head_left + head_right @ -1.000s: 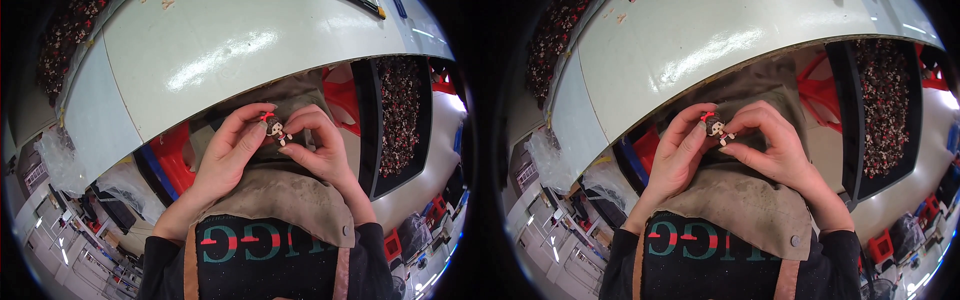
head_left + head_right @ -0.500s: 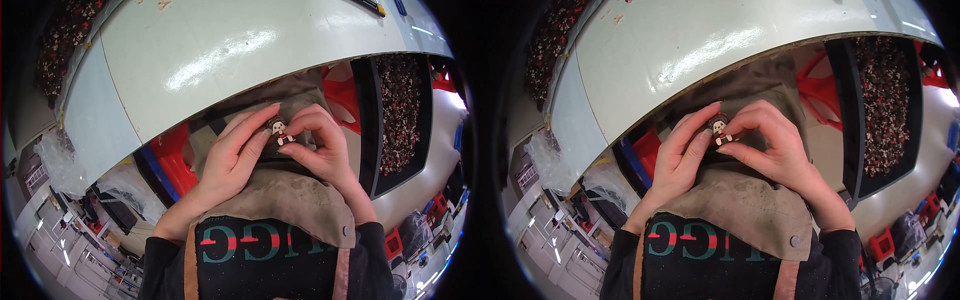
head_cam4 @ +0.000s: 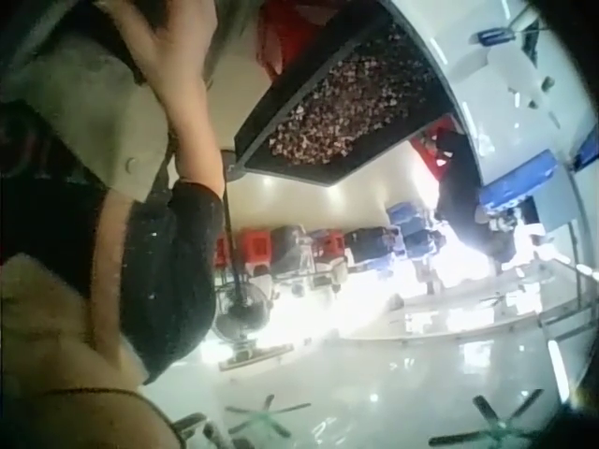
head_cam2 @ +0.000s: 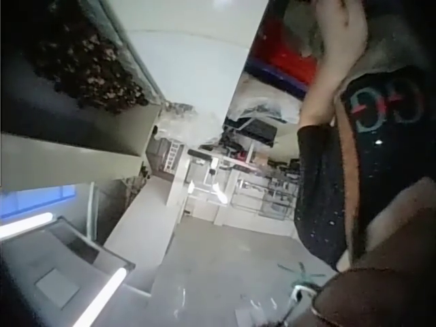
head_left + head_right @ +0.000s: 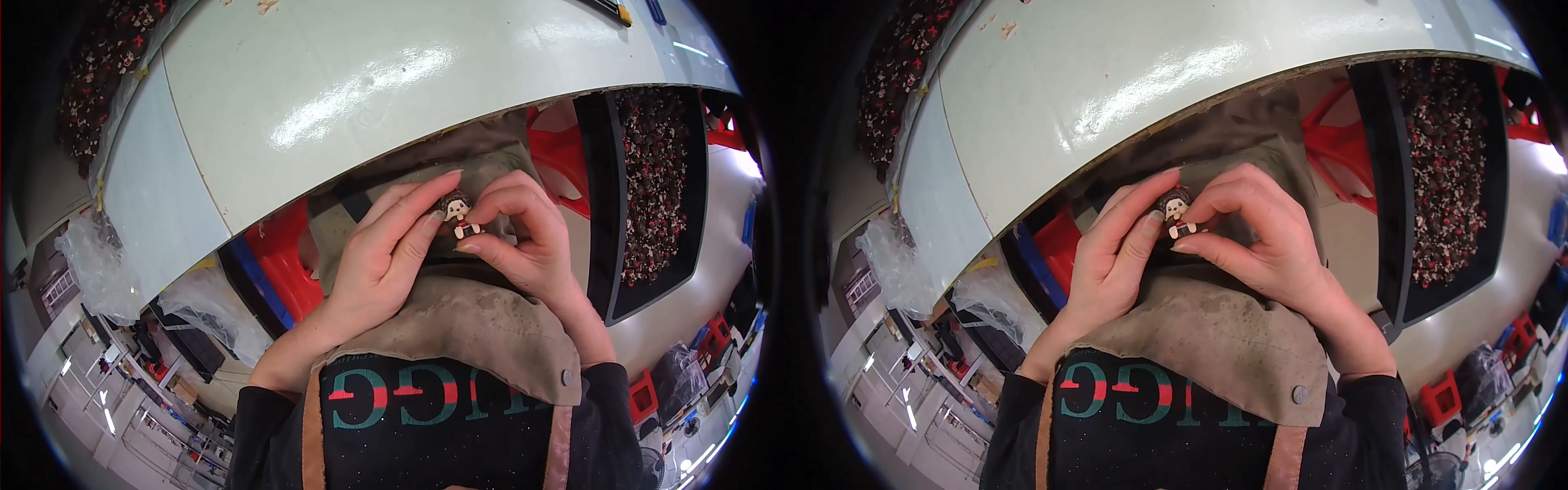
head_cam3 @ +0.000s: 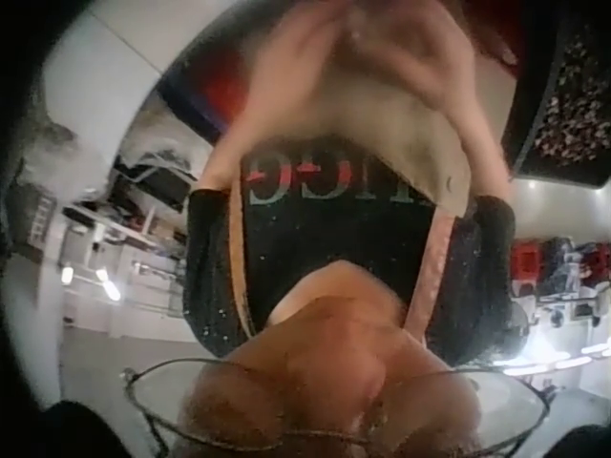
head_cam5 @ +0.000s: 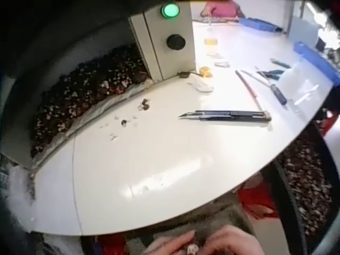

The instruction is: Applying glue to toy figurine heads and attaching hair pieces in a factory assembly line.

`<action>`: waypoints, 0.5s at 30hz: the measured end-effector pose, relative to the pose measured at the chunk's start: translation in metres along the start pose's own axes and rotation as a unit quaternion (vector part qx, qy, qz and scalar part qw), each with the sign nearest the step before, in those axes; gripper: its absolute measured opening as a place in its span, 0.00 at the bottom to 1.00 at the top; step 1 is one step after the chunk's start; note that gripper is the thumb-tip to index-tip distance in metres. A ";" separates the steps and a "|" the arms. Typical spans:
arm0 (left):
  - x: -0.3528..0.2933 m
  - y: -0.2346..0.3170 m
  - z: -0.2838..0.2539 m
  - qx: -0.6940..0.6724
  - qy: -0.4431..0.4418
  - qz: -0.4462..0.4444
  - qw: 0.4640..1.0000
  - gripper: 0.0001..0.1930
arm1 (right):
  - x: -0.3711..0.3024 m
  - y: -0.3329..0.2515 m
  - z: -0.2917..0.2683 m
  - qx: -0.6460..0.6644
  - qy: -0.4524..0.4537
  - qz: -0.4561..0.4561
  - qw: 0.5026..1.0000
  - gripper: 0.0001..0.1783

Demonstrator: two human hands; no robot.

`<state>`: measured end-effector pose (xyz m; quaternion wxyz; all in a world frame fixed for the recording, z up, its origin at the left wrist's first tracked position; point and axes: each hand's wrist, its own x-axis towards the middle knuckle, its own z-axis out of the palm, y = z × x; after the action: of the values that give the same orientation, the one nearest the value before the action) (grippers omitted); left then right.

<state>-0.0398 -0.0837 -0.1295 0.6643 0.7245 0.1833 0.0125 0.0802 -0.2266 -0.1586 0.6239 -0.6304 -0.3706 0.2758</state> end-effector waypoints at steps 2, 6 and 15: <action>-0.001 -0.001 0.000 -0.030 0.002 -0.021 0.999 0.17 | 0.002 -0.001 -0.001 -0.004 0.000 0.006 1.000 0.15; -0.004 -0.001 0.001 -0.247 -0.002 -0.125 0.961 0.19 | -0.001 -0.001 -0.008 0.022 -0.045 0.017 0.999 0.13; -0.003 -0.006 0.004 -0.301 -0.001 -0.162 0.940 0.20 | 0.010 -0.006 -0.013 -0.070 -0.038 0.038 0.996 0.12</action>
<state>-0.0428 -0.0878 -0.1351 0.8449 0.4509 0.2850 -0.0410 0.0956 -0.2257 -0.1504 0.5529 -0.6750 -0.3882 0.2966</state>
